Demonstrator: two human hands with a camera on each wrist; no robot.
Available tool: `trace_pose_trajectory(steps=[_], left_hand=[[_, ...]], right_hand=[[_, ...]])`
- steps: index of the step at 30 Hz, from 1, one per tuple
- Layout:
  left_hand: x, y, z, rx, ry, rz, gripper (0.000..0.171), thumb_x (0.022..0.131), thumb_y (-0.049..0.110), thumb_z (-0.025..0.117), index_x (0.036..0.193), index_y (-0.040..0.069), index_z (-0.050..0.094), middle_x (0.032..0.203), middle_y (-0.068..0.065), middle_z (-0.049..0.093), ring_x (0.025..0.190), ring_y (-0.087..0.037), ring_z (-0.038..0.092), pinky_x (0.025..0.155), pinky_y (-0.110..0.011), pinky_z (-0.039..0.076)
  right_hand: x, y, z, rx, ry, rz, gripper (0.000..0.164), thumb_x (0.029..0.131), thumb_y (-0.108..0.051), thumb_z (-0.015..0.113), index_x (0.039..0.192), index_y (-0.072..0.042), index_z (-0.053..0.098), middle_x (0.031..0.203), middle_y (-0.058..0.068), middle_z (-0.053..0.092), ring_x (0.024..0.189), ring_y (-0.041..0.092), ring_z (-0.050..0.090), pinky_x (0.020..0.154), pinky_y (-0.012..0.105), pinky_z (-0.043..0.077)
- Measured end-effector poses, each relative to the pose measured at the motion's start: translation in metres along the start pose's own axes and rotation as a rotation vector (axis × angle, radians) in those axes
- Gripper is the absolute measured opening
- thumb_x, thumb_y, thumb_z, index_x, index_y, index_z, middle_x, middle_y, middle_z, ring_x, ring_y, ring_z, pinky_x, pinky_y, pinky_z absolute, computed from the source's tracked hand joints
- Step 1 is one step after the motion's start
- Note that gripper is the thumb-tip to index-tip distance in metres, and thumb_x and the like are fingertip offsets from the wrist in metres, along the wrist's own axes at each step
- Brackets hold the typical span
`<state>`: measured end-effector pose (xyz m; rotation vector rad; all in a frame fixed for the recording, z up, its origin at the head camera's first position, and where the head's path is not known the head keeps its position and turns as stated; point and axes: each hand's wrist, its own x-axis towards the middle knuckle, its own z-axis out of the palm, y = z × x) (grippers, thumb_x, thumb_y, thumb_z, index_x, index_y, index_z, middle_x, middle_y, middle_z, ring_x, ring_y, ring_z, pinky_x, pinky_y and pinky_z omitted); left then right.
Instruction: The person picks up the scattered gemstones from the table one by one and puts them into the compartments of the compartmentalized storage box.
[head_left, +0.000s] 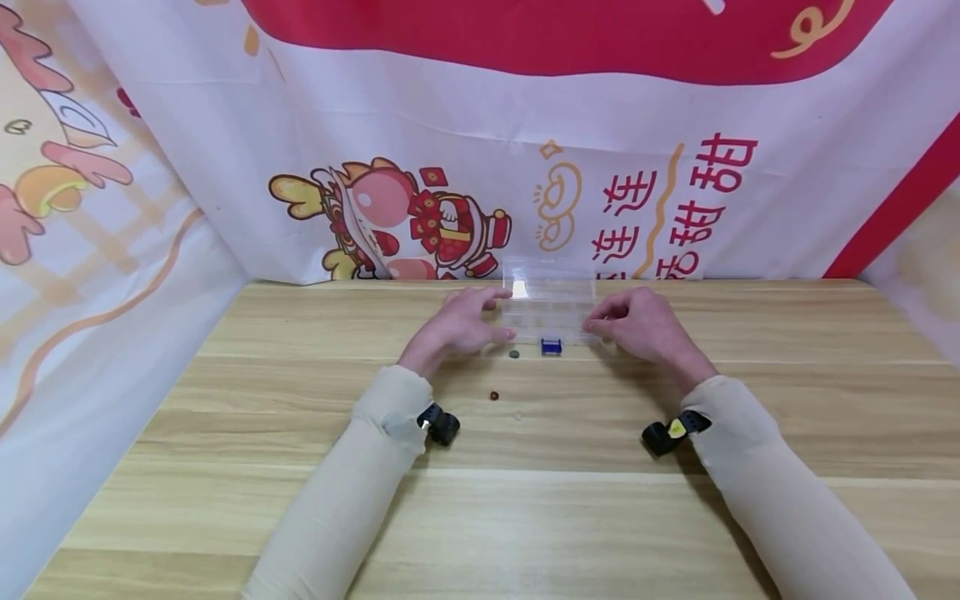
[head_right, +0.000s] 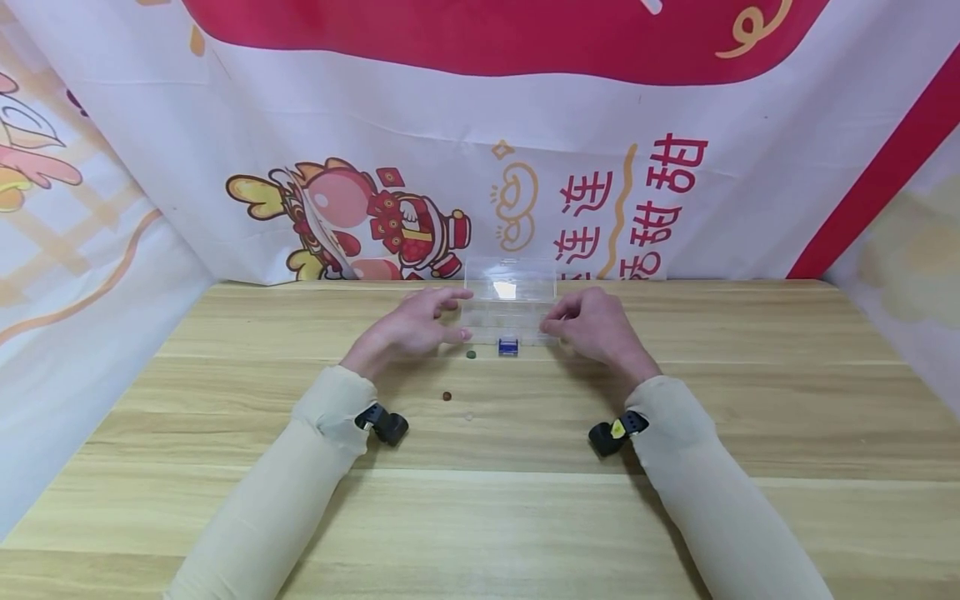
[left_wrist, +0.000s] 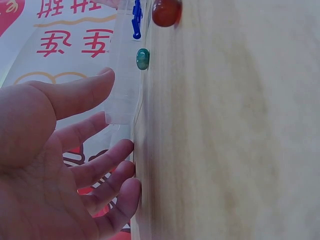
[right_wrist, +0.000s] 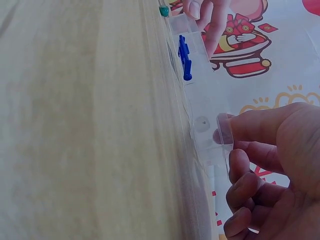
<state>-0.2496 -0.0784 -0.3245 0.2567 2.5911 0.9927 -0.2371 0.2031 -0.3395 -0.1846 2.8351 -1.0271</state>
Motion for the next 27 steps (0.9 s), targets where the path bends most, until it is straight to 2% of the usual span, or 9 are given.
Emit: trace_pose_trajectory(steps=[10,17,22,27], left_hand=[[0.000,0.001,0.000,-0.005,-0.002,-0.008,0.071,0.097,0.031,0.077,0.161,0.033,0.045,0.167,-0.005,0.045,0.155,-0.033,0.029,0.127,-0.060,0.031],[0.001,0.001,-0.001,-0.008,-0.005,-0.018,0.071,0.097,0.032,0.077,0.161,0.034,0.044,0.167,-0.004,0.045,0.156,-0.032,0.028,0.127,-0.060,0.031],[0.002,0.001,-0.001,-0.005,-0.009,-0.018,0.070,0.099,0.032,0.076,0.161,0.033,0.045,0.167,-0.005,0.045,0.156,-0.033,0.028,0.128,-0.060,0.030],[0.002,-0.001,-0.001,0.016,-0.006,-0.010,0.069,0.099,0.033,0.075,0.161,0.033,0.044,0.166,-0.005,0.046,0.155,-0.033,0.029,0.127,-0.061,0.030]], right_hand=[[-0.004,-0.004,-0.001,0.020,0.029,-0.020,0.019,0.100,-0.030,0.074,0.110,-0.016,0.081,0.105,0.007,0.075,0.092,0.023,0.063,0.077,0.033,0.049],[-0.011,-0.023,0.003,0.082,0.030,-0.076,0.016,0.097,-0.028,0.077,0.108,-0.016,0.081,0.105,0.008,0.072,0.094,0.024,0.060,0.079,0.033,0.051],[-0.018,-0.039,0.007,0.121,-0.006,-0.153,0.017,0.095,-0.022,0.080,0.110,-0.013,0.081,0.101,0.007,0.073,0.091,0.023,0.062,0.079,0.032,0.053],[-0.023,-0.050,0.015,0.182,-0.093,-0.234,0.021,0.093,-0.019,0.083,0.112,-0.011,0.081,0.100,0.006,0.075,0.089,0.022,0.063,0.076,0.028,0.054]])
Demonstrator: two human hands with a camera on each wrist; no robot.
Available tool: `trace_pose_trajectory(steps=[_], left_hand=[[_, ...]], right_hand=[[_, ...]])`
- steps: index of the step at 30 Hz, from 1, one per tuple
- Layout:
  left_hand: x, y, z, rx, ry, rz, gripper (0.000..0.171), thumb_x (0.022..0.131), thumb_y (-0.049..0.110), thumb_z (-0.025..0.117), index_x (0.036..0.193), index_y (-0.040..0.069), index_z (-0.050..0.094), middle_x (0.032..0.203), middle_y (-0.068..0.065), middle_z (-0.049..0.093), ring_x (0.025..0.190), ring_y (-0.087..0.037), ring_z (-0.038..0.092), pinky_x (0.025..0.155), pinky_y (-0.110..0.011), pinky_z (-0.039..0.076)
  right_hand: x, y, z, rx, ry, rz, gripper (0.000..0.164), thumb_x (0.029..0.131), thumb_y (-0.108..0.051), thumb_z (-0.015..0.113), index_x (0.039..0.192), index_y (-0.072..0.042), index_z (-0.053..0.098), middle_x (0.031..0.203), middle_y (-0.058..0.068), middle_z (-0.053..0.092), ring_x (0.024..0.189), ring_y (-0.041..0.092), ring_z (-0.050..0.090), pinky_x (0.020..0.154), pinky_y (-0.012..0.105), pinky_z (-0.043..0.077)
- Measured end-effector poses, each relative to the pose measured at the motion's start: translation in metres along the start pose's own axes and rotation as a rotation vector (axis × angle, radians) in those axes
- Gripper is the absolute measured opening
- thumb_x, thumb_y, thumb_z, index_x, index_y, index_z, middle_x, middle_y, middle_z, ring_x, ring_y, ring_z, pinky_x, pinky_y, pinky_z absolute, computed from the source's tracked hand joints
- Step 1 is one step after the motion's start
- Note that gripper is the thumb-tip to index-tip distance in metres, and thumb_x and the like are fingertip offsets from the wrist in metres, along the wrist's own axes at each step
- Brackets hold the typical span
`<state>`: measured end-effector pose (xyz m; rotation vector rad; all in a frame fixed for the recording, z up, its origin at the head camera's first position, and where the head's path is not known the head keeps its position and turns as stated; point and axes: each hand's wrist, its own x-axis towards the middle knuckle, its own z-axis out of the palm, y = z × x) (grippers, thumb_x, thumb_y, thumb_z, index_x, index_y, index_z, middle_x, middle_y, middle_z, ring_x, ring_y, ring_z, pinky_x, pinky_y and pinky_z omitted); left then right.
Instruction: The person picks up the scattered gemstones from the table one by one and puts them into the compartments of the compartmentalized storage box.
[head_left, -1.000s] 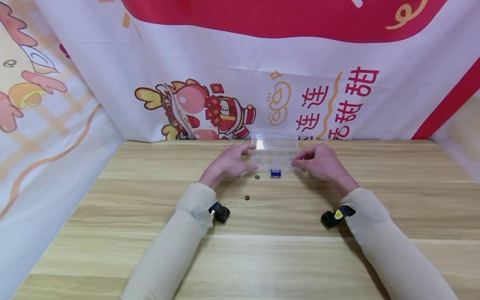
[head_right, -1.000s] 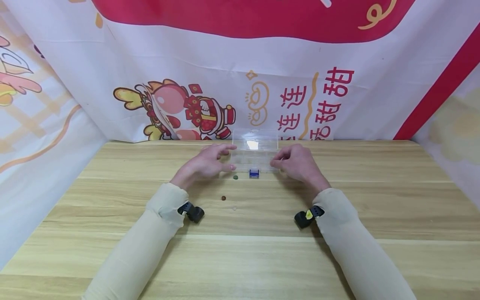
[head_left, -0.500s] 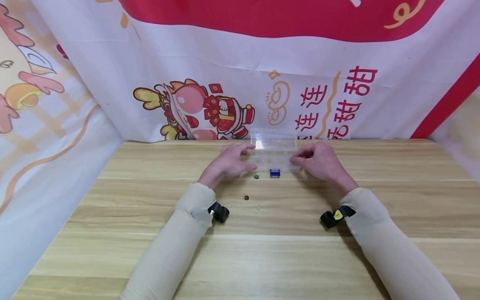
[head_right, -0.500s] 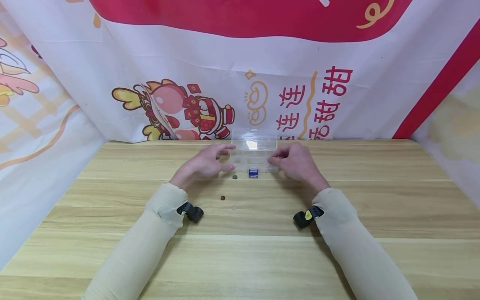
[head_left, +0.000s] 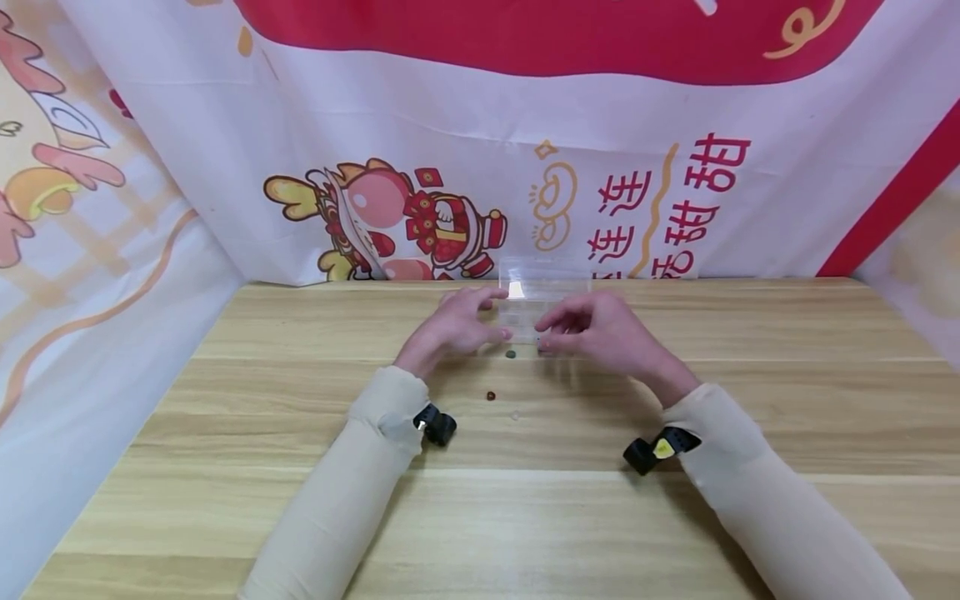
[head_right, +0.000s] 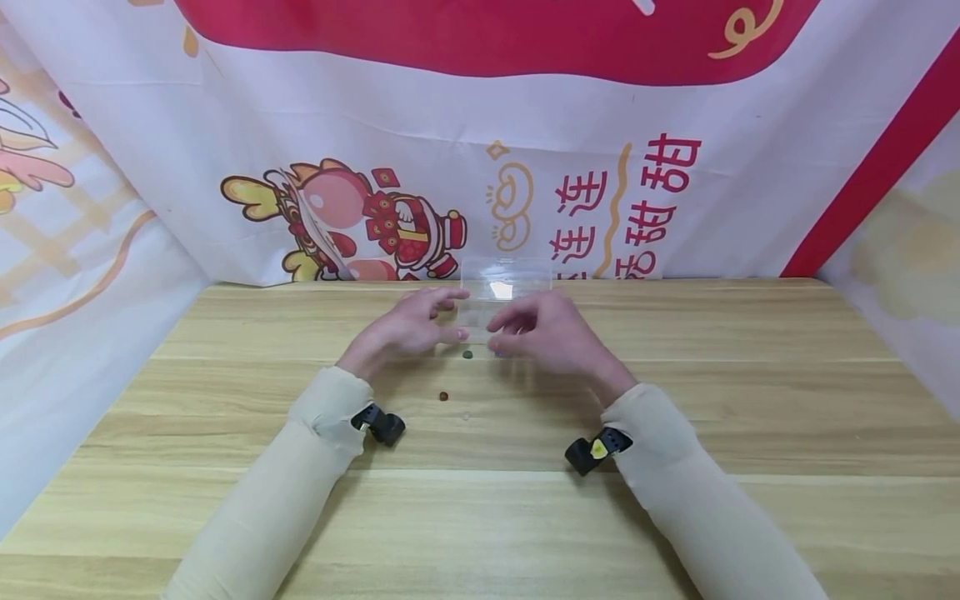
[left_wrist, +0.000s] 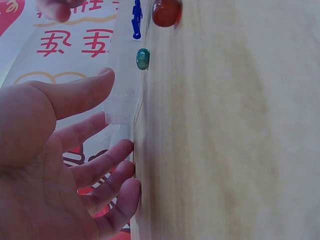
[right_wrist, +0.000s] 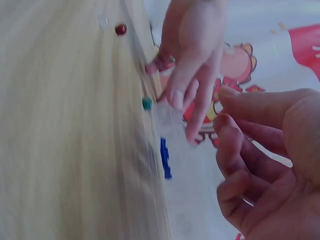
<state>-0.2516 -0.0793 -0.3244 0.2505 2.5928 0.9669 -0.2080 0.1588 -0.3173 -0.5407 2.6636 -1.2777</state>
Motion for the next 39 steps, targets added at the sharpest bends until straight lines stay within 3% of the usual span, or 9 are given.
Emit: trace_pose_trajectory(steps=[5,9,16,22,30,39], left_hand=[[-0.001,-0.002,-0.001,0.014,0.004,0.017,0.070,0.098,0.032,0.076,0.161,0.033,0.044,0.166,-0.007,0.046,0.155,-0.034,0.031,0.126,-0.063,0.031],[-0.001,-0.003,0.000,0.018,0.006,0.029,0.069,0.099,0.032,0.075,0.161,0.032,0.045,0.166,-0.007,0.047,0.154,-0.034,0.032,0.126,-0.062,0.032],[-0.001,-0.002,0.000,0.016,0.007,0.019,0.068,0.099,0.032,0.075,0.160,0.032,0.045,0.165,-0.008,0.047,0.154,-0.034,0.032,0.125,-0.061,0.033],[-0.003,-0.001,0.000,0.013,0.010,0.020,0.068,0.099,0.032,0.075,0.160,0.031,0.045,0.165,-0.008,0.047,0.154,-0.034,0.033,0.125,-0.060,0.034],[-0.001,0.000,0.002,0.003,0.010,0.030,0.066,0.100,0.031,0.074,0.160,0.031,0.046,0.165,-0.009,0.048,0.154,-0.034,0.033,0.125,-0.060,0.034],[-0.001,0.000,0.001,0.003,0.008,0.016,0.067,0.100,0.032,0.074,0.161,0.032,0.045,0.165,-0.007,0.047,0.155,-0.033,0.031,0.126,-0.060,0.033]], right_hand=[[0.000,-0.003,0.013,0.066,-0.133,-0.063,0.021,0.091,-0.010,0.083,0.111,-0.008,0.080,0.097,0.005,0.078,0.087,0.021,0.069,0.074,0.027,0.057],[-0.001,-0.004,0.021,0.115,-0.261,-0.061,0.023,0.090,-0.006,0.083,0.113,-0.007,0.080,0.095,0.006,0.079,0.086,0.022,0.071,0.071,0.027,0.059],[-0.003,-0.004,0.033,0.075,-0.397,-0.041,0.021,0.086,-0.009,0.087,0.106,-0.014,0.082,0.094,0.000,0.080,0.084,0.017,0.071,0.074,0.027,0.060],[-0.003,-0.003,0.039,0.047,-0.448,-0.059,0.018,0.086,-0.013,0.089,0.103,-0.017,0.084,0.088,-0.001,0.078,0.080,0.015,0.068,0.072,0.025,0.058],[-0.005,-0.004,0.042,-0.031,-0.442,-0.067,0.016,0.085,-0.015,0.090,0.098,-0.023,0.085,0.087,-0.005,0.077,0.078,0.012,0.065,0.070,0.023,0.055],[-0.005,-0.007,0.042,-0.039,-0.458,-0.088,0.009,0.087,-0.014,0.088,0.092,-0.021,0.084,0.089,-0.004,0.076,0.079,0.012,0.065,0.070,0.023,0.054]])
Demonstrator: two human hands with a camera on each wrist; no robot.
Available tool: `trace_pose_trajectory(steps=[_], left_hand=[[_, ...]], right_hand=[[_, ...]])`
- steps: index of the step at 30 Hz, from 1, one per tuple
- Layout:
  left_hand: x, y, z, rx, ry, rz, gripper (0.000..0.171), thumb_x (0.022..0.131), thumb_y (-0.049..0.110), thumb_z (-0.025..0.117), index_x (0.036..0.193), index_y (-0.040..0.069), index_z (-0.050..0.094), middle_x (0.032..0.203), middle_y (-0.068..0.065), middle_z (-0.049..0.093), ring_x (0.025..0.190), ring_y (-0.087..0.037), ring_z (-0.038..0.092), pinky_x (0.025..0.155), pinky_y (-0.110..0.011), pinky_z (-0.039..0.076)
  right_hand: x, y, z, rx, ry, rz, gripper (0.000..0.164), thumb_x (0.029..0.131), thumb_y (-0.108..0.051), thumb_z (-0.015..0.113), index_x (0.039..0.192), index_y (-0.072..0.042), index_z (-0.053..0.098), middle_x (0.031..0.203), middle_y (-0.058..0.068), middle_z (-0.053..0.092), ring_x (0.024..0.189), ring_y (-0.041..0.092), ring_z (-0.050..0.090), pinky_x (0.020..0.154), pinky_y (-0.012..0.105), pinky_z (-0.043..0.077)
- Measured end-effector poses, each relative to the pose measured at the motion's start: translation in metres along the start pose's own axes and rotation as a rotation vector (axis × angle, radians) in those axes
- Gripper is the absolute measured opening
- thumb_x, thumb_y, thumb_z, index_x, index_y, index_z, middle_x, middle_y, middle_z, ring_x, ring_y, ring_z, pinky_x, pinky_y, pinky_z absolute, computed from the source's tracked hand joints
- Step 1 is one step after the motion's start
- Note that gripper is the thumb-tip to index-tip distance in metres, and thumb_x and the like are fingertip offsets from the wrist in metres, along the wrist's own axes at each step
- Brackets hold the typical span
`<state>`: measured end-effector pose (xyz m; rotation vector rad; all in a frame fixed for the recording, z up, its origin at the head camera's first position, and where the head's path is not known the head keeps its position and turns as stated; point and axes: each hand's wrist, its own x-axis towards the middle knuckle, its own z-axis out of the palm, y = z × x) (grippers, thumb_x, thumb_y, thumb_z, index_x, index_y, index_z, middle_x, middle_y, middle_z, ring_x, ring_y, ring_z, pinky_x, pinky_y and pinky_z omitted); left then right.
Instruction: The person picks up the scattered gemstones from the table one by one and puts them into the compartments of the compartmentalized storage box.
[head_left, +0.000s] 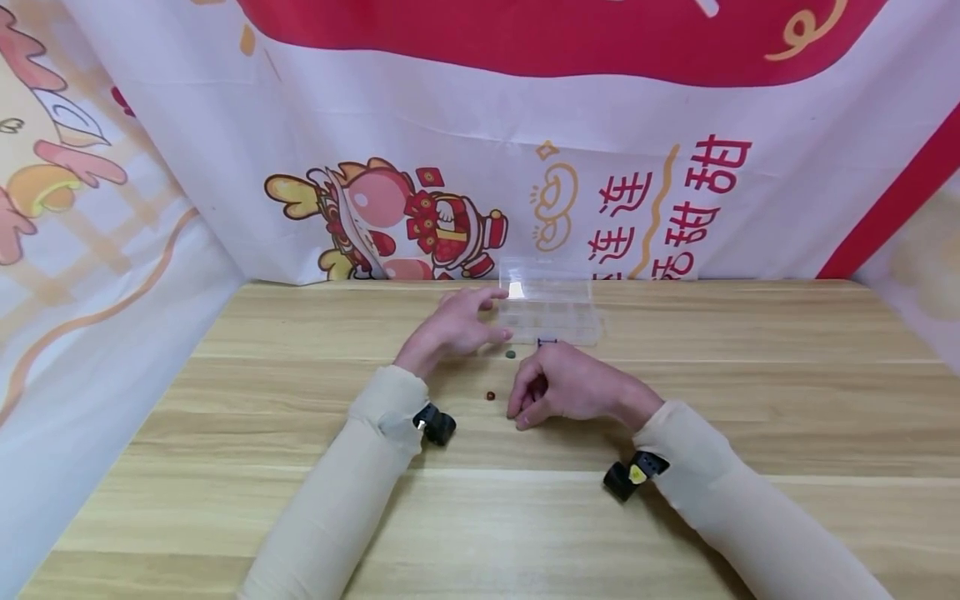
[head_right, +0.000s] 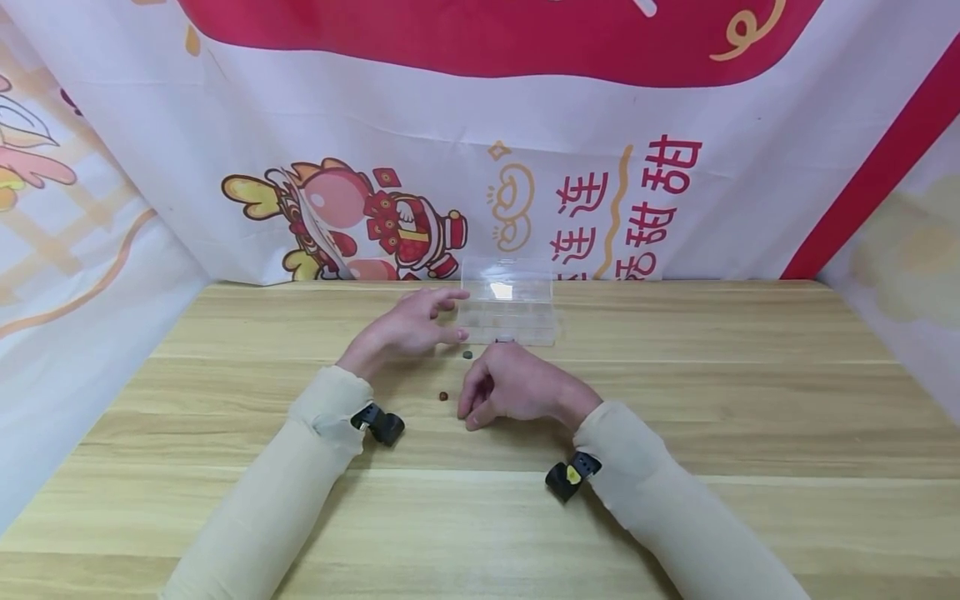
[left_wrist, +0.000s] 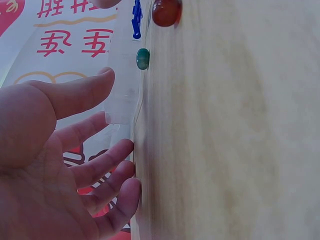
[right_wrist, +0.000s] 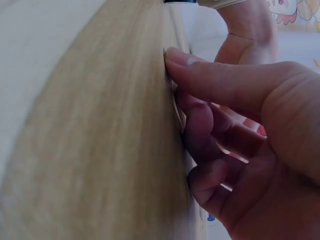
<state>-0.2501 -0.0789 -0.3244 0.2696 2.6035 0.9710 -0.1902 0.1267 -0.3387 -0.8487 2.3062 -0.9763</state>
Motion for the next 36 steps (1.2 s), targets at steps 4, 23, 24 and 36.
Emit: trace_pose_trajectory(steps=[4,23,24,36], left_hand=[[0.000,0.000,-0.001,0.004,0.001,0.002,0.067,0.100,0.032,0.074,0.160,0.032,0.045,0.165,-0.008,0.047,0.154,-0.034,0.031,0.126,-0.060,0.032],[0.000,-0.001,-0.001,0.023,0.000,0.019,0.068,0.100,0.033,0.074,0.161,0.030,0.045,0.165,-0.009,0.048,0.153,-0.034,0.032,0.125,-0.061,0.032],[0.000,-0.001,-0.001,0.022,-0.001,0.020,0.068,0.100,0.033,0.074,0.161,0.030,0.045,0.165,-0.009,0.048,0.153,-0.034,0.032,0.126,-0.061,0.032],[0.001,0.000,0.000,0.007,-0.001,0.001,0.069,0.099,0.033,0.075,0.161,0.032,0.044,0.166,-0.007,0.046,0.155,-0.033,0.030,0.126,-0.060,0.032]], right_hand=[[0.000,-0.001,-0.001,-0.014,-0.015,-0.007,0.008,0.089,-0.015,0.086,0.092,-0.020,0.081,0.089,-0.005,0.075,0.079,0.011,0.063,0.069,0.022,0.052],[-0.010,0.001,-0.020,0.000,0.069,-0.049,0.011,0.098,-0.013,0.076,0.109,-0.014,0.079,0.100,-0.004,0.078,0.090,0.016,0.069,0.084,0.031,0.061],[-0.011,0.002,-0.022,0.004,0.076,-0.045,0.014,0.099,-0.013,0.075,0.112,-0.013,0.079,0.101,-0.002,0.079,0.091,0.015,0.069,0.086,0.031,0.061],[-0.020,0.012,-0.043,0.010,0.271,0.061,0.019,0.101,-0.010,0.071,0.117,-0.013,0.080,0.116,0.004,0.080,0.099,0.018,0.071,0.089,0.037,0.060]])
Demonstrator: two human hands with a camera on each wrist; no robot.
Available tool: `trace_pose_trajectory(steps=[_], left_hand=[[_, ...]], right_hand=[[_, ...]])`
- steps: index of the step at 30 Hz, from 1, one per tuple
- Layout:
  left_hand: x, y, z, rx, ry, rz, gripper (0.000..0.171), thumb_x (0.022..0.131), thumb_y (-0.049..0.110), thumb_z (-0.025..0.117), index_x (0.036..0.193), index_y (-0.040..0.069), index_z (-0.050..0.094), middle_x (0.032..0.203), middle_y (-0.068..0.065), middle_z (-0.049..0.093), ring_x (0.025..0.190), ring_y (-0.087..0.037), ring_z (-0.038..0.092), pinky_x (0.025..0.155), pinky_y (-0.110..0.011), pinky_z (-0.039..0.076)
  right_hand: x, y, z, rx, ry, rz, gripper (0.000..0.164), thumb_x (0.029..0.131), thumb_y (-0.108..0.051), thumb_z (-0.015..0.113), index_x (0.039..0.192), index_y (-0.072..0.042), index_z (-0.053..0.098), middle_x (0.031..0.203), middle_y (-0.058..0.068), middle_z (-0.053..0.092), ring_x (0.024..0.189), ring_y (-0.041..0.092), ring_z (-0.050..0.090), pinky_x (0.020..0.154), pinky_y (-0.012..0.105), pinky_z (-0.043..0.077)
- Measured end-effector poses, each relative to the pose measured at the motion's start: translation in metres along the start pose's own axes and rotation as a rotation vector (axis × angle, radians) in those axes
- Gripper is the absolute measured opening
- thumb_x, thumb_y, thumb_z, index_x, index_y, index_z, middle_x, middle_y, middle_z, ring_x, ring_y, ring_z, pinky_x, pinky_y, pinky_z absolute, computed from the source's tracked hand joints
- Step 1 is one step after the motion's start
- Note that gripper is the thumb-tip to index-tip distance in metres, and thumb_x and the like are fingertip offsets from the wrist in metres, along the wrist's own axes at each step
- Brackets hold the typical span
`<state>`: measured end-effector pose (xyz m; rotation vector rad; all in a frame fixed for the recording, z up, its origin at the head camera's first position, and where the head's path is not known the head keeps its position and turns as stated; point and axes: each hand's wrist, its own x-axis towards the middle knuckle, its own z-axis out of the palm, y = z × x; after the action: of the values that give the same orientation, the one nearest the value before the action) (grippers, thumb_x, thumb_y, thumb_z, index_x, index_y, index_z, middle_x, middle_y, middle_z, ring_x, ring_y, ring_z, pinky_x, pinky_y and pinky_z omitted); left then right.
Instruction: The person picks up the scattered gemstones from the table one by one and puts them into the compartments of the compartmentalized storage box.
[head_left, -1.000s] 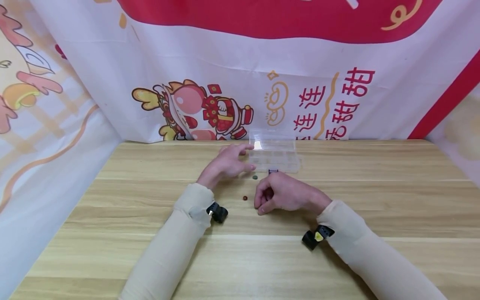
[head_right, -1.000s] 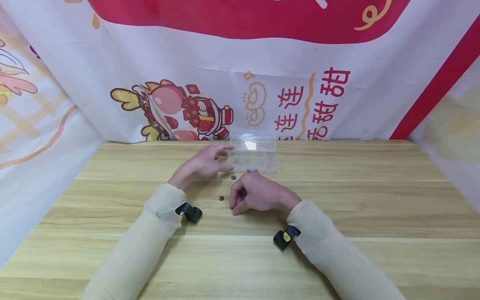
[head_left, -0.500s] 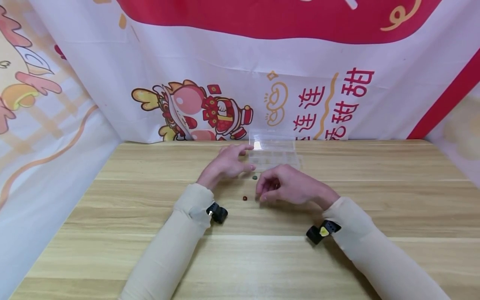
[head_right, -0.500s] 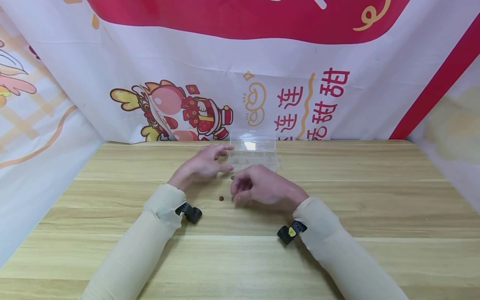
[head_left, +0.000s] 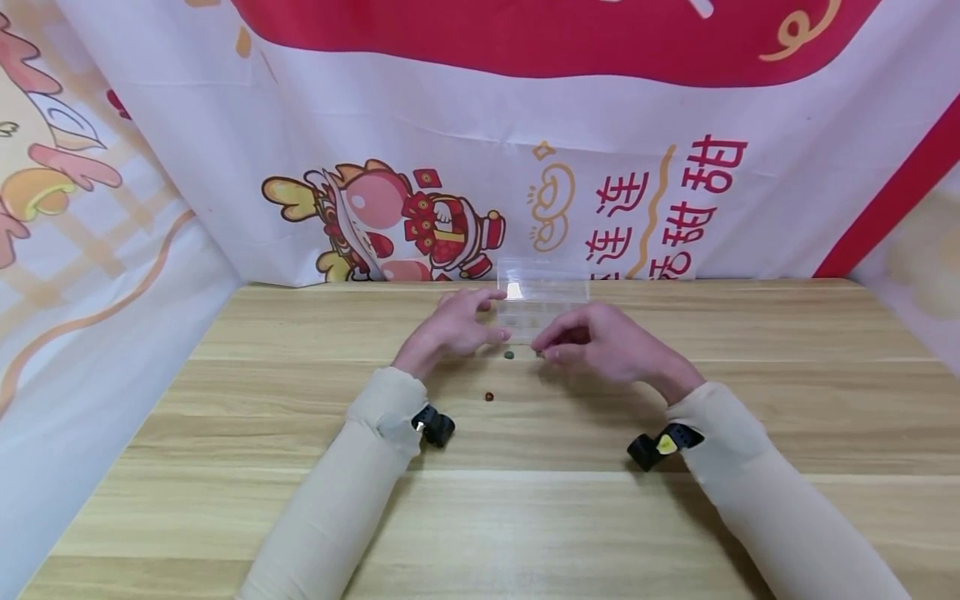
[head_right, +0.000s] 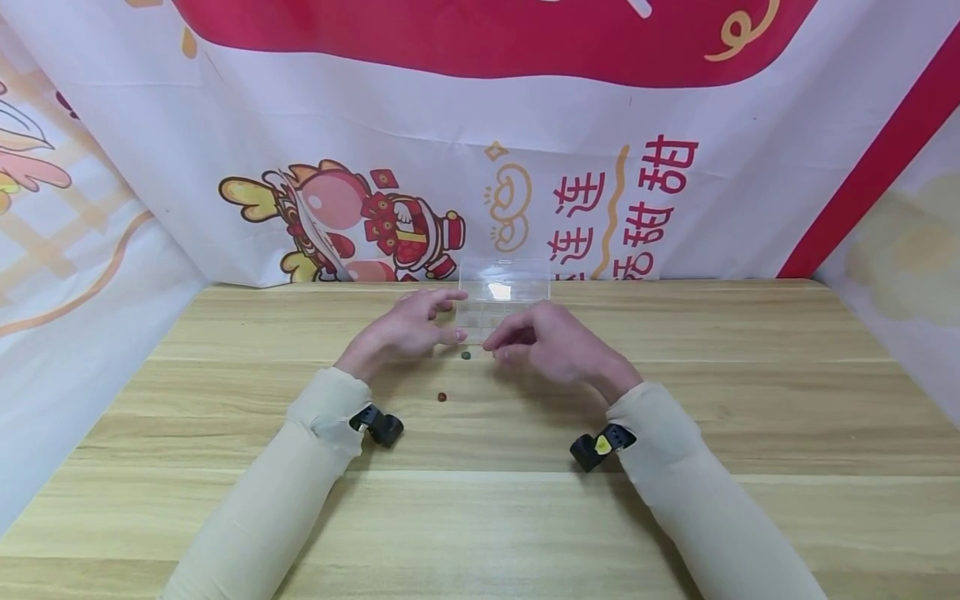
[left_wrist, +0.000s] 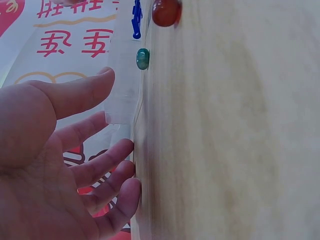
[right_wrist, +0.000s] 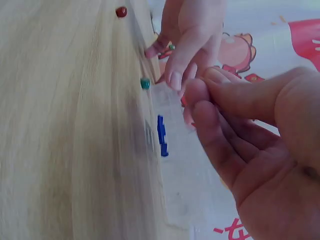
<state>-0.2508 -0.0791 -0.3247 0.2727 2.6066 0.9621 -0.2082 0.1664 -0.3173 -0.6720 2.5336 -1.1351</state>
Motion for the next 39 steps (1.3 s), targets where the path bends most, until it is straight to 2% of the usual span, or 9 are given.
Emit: trace_pose_trajectory(steps=[9,16,22,29,39], left_hand=[[0.000,0.000,0.001,-0.009,0.003,-0.005,0.069,0.099,0.032,0.075,0.161,0.032,0.044,0.166,-0.006,0.046,0.155,-0.033,0.029,0.127,-0.060,0.031],[-0.001,0.001,0.002,-0.017,0.009,-0.008,0.070,0.099,0.032,0.075,0.161,0.032,0.044,0.166,-0.006,0.045,0.155,-0.033,0.029,0.127,-0.060,0.031],[0.000,0.000,0.002,-0.032,0.004,-0.016,0.070,0.099,0.032,0.076,0.161,0.034,0.044,0.166,-0.004,0.045,0.156,-0.032,0.027,0.128,-0.060,0.030],[0.000,0.000,0.002,-0.036,0.000,-0.017,0.069,0.099,0.032,0.075,0.161,0.033,0.044,0.166,-0.004,0.045,0.156,-0.032,0.026,0.128,-0.060,0.029],[-0.001,0.000,0.001,-0.033,-0.005,-0.003,0.068,0.100,0.031,0.075,0.161,0.032,0.045,0.166,-0.005,0.046,0.155,-0.033,0.027,0.128,-0.059,0.029]], right_hand=[[0.004,0.008,-0.004,-0.005,0.211,0.112,0.017,0.102,-0.010,0.070,0.117,-0.011,0.078,0.112,0.007,0.075,0.097,0.026,0.070,0.085,0.042,0.062],[0.008,0.016,-0.005,-0.102,0.322,0.104,0.015,0.099,-0.015,0.075,0.114,-0.012,0.080,0.108,0.005,0.074,0.098,0.024,0.063,0.082,0.036,0.053],[0.010,0.023,-0.005,-0.183,0.349,0.078,0.016,0.098,-0.015,0.076,0.112,-0.010,0.081,0.107,0.008,0.069,0.096,0.025,0.059,0.083,0.035,0.048],[0.011,0.025,-0.004,-0.231,0.360,0.104,0.018,0.098,-0.017,0.077,0.115,-0.011,0.081,0.109,0.009,0.061,0.099,0.026,0.051,0.083,0.036,0.041],[0.014,0.027,-0.003,-0.261,0.340,0.126,0.018,0.098,-0.018,0.077,0.114,-0.013,0.082,0.110,0.009,0.062,0.100,0.025,0.051,0.084,0.037,0.043]])
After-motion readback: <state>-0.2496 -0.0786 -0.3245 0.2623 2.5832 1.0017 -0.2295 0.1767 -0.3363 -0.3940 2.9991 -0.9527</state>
